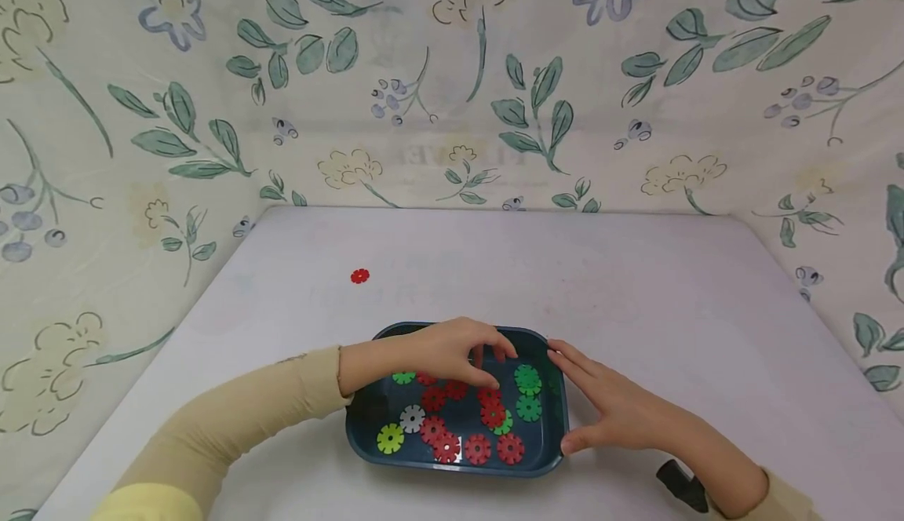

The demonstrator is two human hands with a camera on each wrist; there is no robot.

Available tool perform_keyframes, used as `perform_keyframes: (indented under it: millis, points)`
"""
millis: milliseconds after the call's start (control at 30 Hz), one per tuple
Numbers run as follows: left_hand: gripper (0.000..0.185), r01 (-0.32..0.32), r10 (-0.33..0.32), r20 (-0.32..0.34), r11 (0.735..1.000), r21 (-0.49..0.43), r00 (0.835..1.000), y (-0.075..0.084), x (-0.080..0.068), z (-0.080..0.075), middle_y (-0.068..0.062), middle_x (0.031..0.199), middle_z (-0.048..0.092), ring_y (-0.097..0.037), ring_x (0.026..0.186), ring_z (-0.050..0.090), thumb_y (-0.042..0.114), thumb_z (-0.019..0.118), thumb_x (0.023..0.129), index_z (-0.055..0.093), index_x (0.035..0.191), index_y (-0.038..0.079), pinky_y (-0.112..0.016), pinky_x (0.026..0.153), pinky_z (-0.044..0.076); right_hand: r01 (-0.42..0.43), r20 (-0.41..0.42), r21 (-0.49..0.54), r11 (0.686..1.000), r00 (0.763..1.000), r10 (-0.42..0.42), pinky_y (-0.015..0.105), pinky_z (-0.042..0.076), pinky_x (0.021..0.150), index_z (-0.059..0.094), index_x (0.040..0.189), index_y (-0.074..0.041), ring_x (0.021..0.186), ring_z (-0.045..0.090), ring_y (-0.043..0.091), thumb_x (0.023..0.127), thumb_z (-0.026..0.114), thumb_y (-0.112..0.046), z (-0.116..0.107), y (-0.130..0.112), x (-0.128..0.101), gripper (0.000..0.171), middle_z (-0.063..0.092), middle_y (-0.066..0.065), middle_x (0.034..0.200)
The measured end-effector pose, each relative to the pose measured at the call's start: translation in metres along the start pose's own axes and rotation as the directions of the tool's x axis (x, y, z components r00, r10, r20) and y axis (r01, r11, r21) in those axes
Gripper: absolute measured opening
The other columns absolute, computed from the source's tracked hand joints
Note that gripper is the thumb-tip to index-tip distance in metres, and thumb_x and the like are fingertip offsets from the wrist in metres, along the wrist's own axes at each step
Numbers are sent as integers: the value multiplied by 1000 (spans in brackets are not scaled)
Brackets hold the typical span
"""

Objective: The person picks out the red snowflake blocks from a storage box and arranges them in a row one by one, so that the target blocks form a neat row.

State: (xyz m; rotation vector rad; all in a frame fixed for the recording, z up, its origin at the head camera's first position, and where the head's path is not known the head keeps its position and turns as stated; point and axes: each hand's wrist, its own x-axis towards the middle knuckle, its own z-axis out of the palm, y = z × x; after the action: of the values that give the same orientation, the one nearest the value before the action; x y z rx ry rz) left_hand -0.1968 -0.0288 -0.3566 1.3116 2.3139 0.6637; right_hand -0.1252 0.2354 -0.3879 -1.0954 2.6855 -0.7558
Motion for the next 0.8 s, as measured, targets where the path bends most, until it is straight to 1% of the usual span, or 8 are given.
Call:
perform_keyframes:
  millis: [33, 133, 267, 433, 567, 700, 800]
  points:
    - [43, 14, -15, 22, 1000, 22, 1000, -1, 1, 3, -3, 107, 61, -1, 68, 54, 25, 68, 83, 57, 122, 11, -11, 63, 44, 4, -2, -7, 1000, 1000, -4, 52, 45, 86, 18, 146, -9, 127, 1, -19, 69, 76, -38, 0, 0, 0, 100, 13, 0, 153]
    - [44, 53, -59, 74, 995, 79, 995, -3, 4, 10, -1, 111, 61, -3, 83, 58, 24, 69, 82, 57, 122, 12, -10, 71, 44, 2, -2, -12, 1000, 1000, -2, 52, 45, 86, 18, 146, -9, 126, -1, -21, 69, 76, -38, 0, 1, 0, 100, 12, -1, 153]
    - [45, 95, -112, 108, 984, 153, 988, -7, 5, 18, 2, 114, 62, -5, 103, 55, 21, 72, 79, 59, 121, 13, -11, 82, 43, -7, 1, -6, 1000, 1000, 7, 51, 45, 87, 18, 146, -9, 125, -1, -21, 69, 76, -39, 1, 1, 1, 100, 12, -3, 153]
    - [45, 120, -149, 121, 968, 220, 981, -8, 7, 23, 3, 114, 62, -5, 107, 54, 19, 73, 78, 59, 121, 14, -14, 86, 43, 3, 3, -7, 1000, 1000, -3, 50, 45, 87, 18, 146, -8, 127, 0, -19, 69, 75, -40, -1, 0, 1, 101, 12, -2, 153]
    - [45, 123, -162, 134, 958, 260, 978, -8, 8, 24, 3, 114, 61, -6, 107, 54, 21, 73, 78, 59, 121, 16, -16, 87, 43, 21, 4, -4, 1000, 1000, -21, 51, 45, 86, 17, 146, -9, 128, 1, -18, 69, 75, -40, -2, 0, 1, 101, 11, -2, 153]
    - [44, 122, -170, 147, 950, 288, 975, -10, 10, 27, 3, 112, 60, -6, 102, 54, 22, 73, 79, 60, 121, 17, -17, 83, 44, 22, 2, -3, 1000, 1000, -22, 48, 46, 87, 17, 146, -10, 127, 2, -18, 69, 75, -40, -2, 0, 0, 101, 12, -1, 153]
    - [42, 116, -164, 151, 952, 283, 975, -13, 13, 29, 2, 109, 59, -6, 98, 54, 22, 72, 79, 61, 119, 17, -16, 79, 44, 21, -1, -4, 1000, 1000, -21, 47, 46, 87, 18, 146, -9, 127, 2, -18, 69, 75, -40, -2, 1, 0, 101, 13, 0, 153]
